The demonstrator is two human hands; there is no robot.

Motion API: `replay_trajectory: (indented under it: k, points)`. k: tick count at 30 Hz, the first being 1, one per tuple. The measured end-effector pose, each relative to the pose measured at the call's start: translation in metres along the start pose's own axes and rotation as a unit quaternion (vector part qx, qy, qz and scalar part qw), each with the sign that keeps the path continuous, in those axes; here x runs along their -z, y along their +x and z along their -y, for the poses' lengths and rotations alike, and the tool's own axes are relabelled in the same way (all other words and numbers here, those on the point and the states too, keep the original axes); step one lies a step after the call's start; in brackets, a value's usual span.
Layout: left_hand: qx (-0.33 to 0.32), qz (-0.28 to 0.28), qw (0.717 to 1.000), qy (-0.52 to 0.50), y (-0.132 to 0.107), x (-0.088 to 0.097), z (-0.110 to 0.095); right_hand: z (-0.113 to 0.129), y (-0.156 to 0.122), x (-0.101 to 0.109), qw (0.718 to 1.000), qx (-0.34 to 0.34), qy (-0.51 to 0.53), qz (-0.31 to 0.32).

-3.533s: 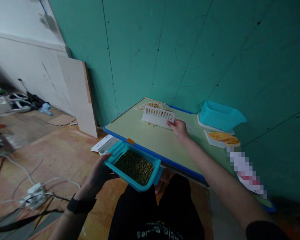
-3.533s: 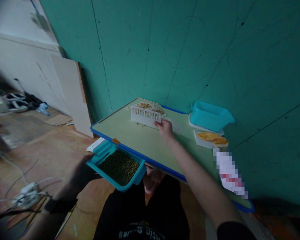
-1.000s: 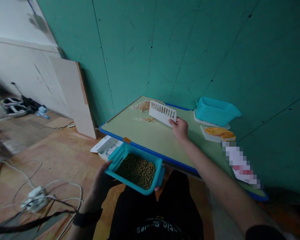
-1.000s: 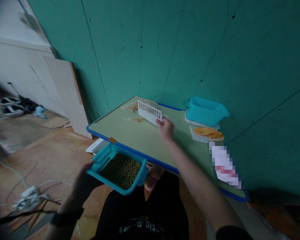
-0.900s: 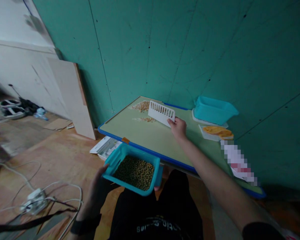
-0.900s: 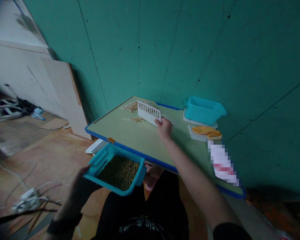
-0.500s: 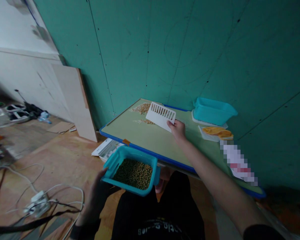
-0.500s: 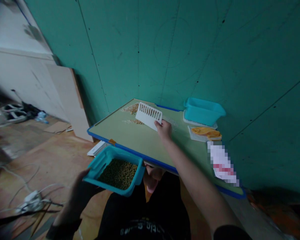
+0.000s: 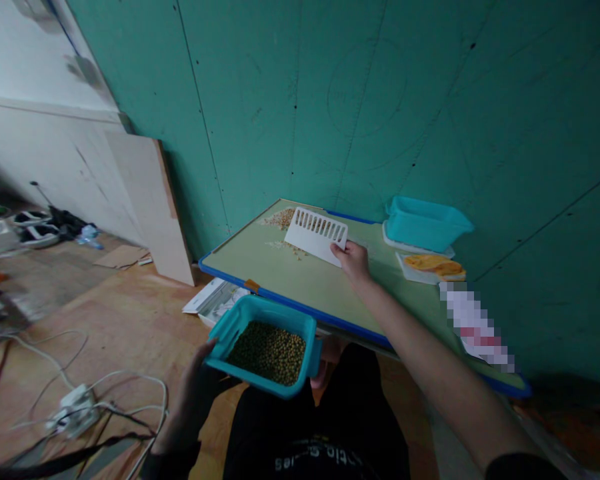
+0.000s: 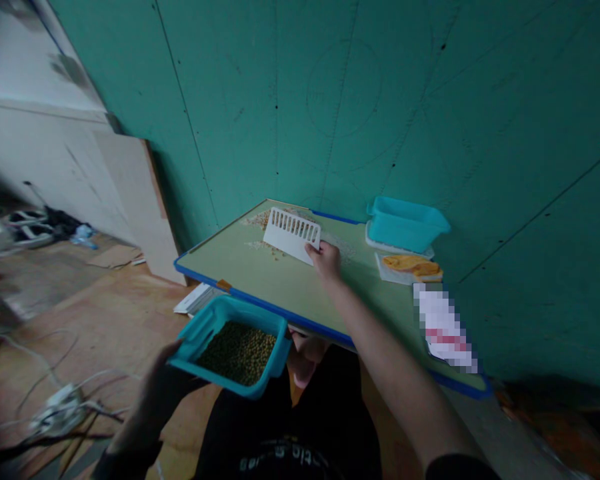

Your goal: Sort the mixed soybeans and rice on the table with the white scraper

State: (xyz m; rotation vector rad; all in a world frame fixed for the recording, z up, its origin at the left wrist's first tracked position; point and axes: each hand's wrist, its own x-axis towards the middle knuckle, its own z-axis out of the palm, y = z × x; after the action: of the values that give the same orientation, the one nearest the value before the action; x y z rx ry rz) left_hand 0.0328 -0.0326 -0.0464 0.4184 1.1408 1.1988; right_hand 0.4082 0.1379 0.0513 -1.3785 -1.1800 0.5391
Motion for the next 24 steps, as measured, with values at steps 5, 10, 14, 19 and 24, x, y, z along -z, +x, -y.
replay_trajectory:
  k: [5,10,14,19,24]
  points:
    - [0.003,0.006,1.000,-0.008,-0.008,-0.008,-0.006,0.003,-0.001,-0.002,1.000,-0.010,0.016,0.022]
    - [0.025,0.005,1.000,-0.005,-0.007,-0.008,-0.007,0.007,-0.004,-0.003,0.998,-0.009,0.039,0.044]
    - [0.009,-0.004,1.000,-0.018,0.001,0.000,-0.004,0.011,-0.007,-0.003,0.995,-0.008,0.069,0.070]
    - [-0.033,0.018,0.999,0.000,0.001,0.000,-0.013,0.014,-0.011,-0.007,0.994,0.009,0.071,0.087]
    - [-0.031,0.008,0.999,0.014,-0.005,-0.019,-0.034,0.020,-0.019,-0.003,0.994,0.009,0.050,0.096]
